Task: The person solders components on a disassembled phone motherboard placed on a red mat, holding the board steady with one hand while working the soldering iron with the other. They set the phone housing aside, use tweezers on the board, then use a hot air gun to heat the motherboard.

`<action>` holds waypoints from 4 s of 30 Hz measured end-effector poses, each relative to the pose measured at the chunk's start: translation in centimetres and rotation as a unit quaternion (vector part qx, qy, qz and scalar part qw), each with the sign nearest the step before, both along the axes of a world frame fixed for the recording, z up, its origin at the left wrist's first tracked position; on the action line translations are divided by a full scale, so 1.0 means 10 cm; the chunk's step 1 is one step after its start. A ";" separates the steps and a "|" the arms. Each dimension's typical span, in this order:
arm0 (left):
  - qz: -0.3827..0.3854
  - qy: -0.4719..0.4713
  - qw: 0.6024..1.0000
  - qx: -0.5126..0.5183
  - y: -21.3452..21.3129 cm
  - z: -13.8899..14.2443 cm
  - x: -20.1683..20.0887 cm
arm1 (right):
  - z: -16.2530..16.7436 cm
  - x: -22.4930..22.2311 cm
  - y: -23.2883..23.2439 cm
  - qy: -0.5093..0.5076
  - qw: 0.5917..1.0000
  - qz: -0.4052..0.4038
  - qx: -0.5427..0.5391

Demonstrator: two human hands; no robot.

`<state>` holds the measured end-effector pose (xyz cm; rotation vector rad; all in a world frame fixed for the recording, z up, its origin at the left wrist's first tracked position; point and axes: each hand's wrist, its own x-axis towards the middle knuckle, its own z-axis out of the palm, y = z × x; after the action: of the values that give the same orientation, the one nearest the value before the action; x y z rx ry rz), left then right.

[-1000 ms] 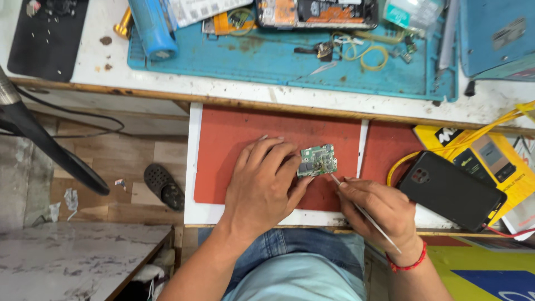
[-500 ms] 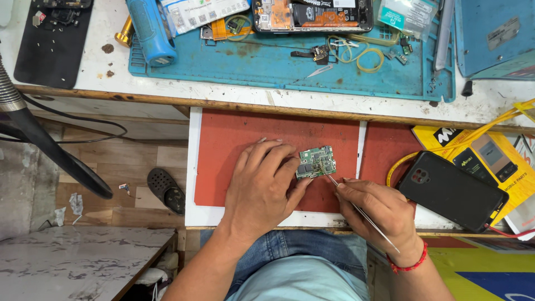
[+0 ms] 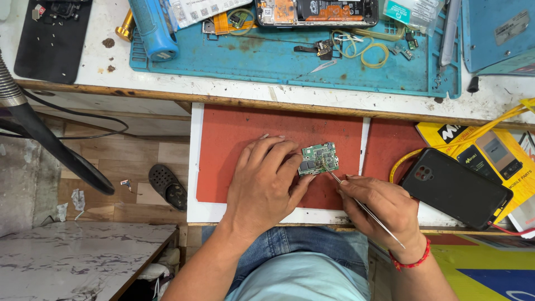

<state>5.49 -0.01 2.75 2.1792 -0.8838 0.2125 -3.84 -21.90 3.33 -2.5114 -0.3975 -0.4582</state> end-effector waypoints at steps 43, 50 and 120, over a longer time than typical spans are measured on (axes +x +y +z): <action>0.003 -0.007 1.000 0.012 0.00 0.01 -0.01 | -0.02 0.02 -0.01 -0.071 0.993 -0.044 0.086; 0.010 -0.012 1.000 0.023 -0.01 -0.04 0.00 | 0.09 0.03 0.06 -0.022 0.986 -0.149 0.073; 0.340 0.130 0.894 -0.260 2.23 0.07 1.90 | 0.14 0.15 -0.58 0.031 0.997 0.032 -0.067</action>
<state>24.50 22.31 3.45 1.8544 0.1201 0.4269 -2.31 -27.67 4.72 -2.6263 -0.4972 -0.3388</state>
